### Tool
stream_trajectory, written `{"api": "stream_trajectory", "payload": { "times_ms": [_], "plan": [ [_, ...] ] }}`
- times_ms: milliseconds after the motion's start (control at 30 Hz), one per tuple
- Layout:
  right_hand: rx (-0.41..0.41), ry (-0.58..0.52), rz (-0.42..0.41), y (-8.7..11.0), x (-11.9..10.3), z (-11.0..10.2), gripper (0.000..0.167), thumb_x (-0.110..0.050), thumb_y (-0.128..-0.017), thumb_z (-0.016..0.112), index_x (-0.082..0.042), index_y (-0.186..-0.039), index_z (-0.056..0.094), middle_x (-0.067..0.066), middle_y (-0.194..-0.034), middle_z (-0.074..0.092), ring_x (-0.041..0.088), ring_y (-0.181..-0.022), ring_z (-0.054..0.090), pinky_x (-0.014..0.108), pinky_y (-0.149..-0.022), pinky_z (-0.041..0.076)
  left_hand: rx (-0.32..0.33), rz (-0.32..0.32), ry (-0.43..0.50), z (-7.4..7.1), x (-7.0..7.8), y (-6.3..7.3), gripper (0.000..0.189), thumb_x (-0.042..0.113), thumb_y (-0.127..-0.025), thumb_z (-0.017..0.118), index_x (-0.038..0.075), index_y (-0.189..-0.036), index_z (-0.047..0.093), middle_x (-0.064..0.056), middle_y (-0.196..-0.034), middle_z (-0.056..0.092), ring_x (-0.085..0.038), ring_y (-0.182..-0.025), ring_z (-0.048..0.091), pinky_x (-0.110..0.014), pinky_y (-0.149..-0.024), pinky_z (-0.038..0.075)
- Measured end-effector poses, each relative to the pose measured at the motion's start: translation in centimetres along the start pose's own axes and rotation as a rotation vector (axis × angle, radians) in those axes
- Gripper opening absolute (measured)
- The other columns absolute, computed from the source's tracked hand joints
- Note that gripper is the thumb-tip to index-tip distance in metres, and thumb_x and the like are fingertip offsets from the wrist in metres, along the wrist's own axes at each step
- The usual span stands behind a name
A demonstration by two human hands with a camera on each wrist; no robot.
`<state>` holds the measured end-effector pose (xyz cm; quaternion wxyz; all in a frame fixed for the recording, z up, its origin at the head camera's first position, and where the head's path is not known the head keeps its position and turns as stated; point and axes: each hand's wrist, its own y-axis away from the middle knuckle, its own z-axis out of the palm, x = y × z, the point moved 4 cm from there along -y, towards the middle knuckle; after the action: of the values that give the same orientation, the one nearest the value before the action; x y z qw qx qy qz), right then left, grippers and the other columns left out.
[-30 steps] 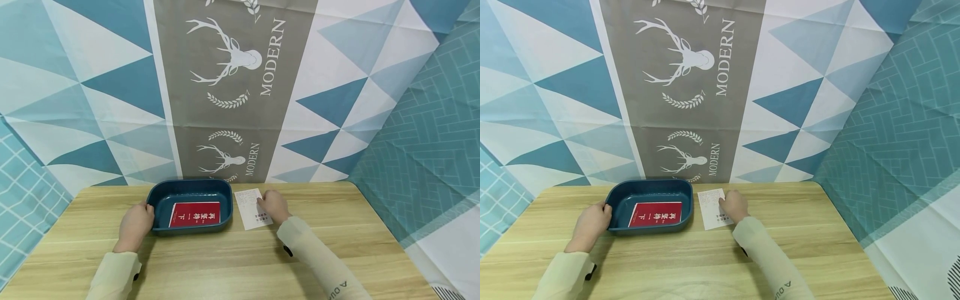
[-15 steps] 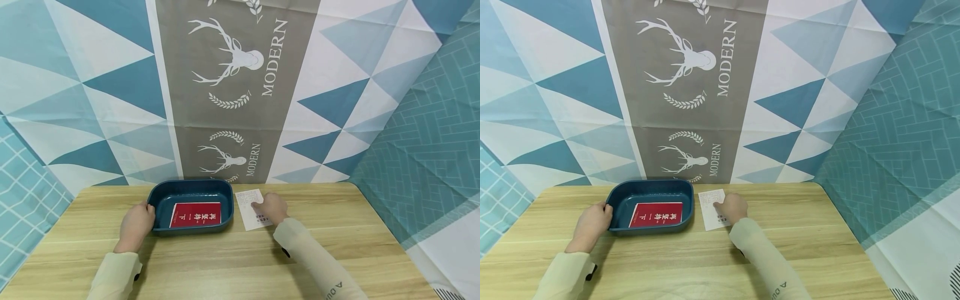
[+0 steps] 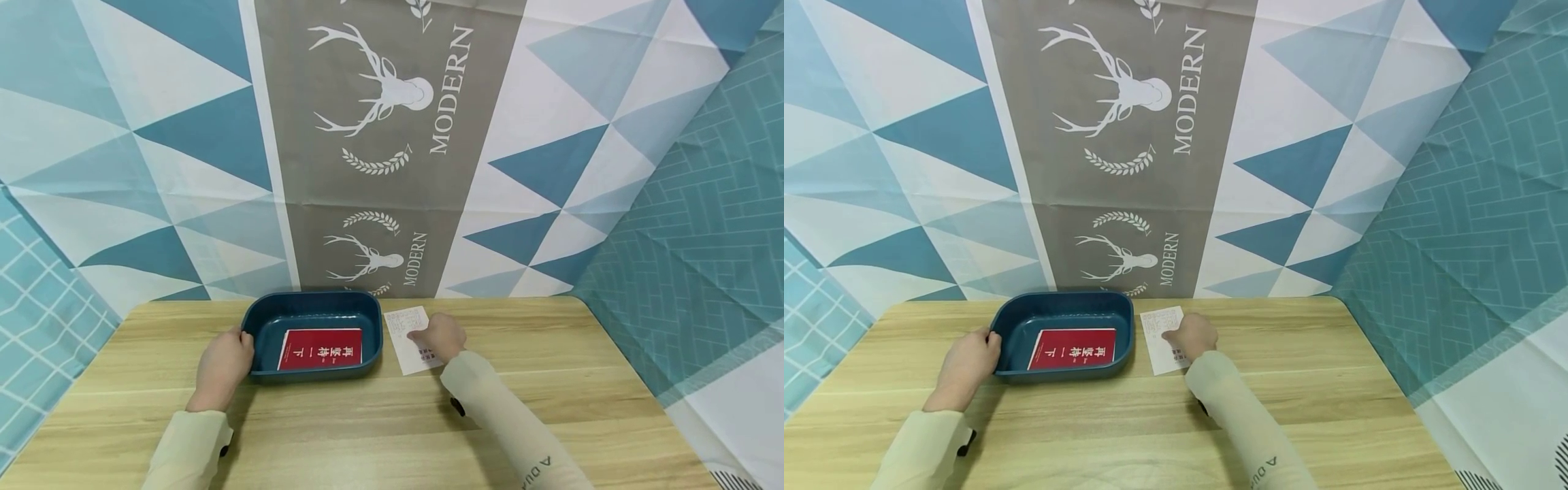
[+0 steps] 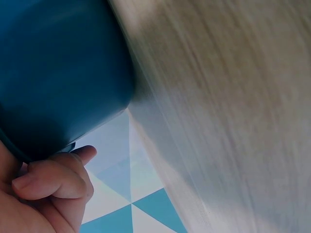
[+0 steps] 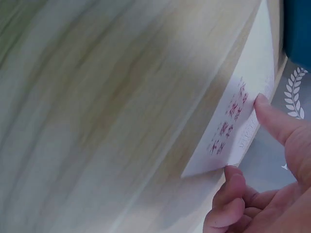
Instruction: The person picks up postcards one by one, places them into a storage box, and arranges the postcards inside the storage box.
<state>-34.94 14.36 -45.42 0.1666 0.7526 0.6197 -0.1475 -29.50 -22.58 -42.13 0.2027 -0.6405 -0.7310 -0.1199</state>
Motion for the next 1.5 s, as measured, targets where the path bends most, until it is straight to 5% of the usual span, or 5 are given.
{"api": "stream_trajectory", "payload": {
  "times_ms": [267,533,867,1133,1500],
  "plan": [
    [0.001,-0.053,0.029,0.0,0.1,-0.2,0.052,-0.043,-0.069,0.078,-0.014,-0.055,0.038,0.003,-0.062,0.041,0.017,-0.057,0.041,0.03,-0.048,0.029,0.018,0.011,-0.001,0.1,-0.1,-0.1,0.033,0.014,-0.095,0.033,-0.003,-0.075,0.053,-0.026,-0.078,0.058,-0.031,-0.065,0.053,-0.047,-0.062,0.044],
    [-0.023,-0.245,0.057,-0.2,0.9,0.2,0.054,-0.033,-0.067,0.082,-0.001,-0.096,0.05,0.01,-0.078,0.056,0.021,-0.062,0.055,0.031,-0.053,0.042,0.012,0.016,-0.001,0.1,-0.1,-0.1,0.034,0.014,-0.095,0.032,-0.004,-0.078,0.055,-0.029,-0.082,0.06,-0.032,-0.067,0.056,-0.049,-0.063,0.045],
    [0.01,-0.375,0.012,-0.8,1.1,-0.1,0.029,-0.01,-0.088,0.052,0.007,-0.111,0.06,0.022,-0.106,0.062,0.029,-0.087,0.06,0.039,-0.078,0.049,0.01,0.015,0.002,0.0,-0.1,0.0,0.033,0.014,-0.095,0.032,-0.004,-0.076,0.053,-0.028,-0.081,0.059,-0.031,-0.067,0.055,-0.049,-0.063,0.045],
    [0.03,-0.396,0.031,-1.3,1.9,-1.1,0.032,-0.011,-0.085,0.046,0.002,-0.11,0.062,0.02,-0.11,0.062,0.029,-0.092,0.058,0.039,-0.082,0.046,0.012,0.014,0.002,-0.1,0.0,0.2,0.034,0.014,-0.095,0.032,-0.004,-0.076,0.054,-0.027,-0.08,0.059,-0.03,-0.066,0.054,-0.047,-0.062,0.044],
    [-0.053,-0.405,-0.142,-2.1,2.6,-4.3,0.02,-0.01,-0.086,0.052,-0.003,-0.099,0.065,0.015,-0.107,0.064,0.024,-0.09,0.056,0.034,-0.08,0.044,0.008,0.013,0.004,-0.1,0.0,0.1,0.035,0.014,-0.095,0.031,-0.003,-0.075,0.054,-0.027,-0.081,0.059,-0.031,-0.066,0.054,-0.048,-0.063,0.045]
  ]
}}
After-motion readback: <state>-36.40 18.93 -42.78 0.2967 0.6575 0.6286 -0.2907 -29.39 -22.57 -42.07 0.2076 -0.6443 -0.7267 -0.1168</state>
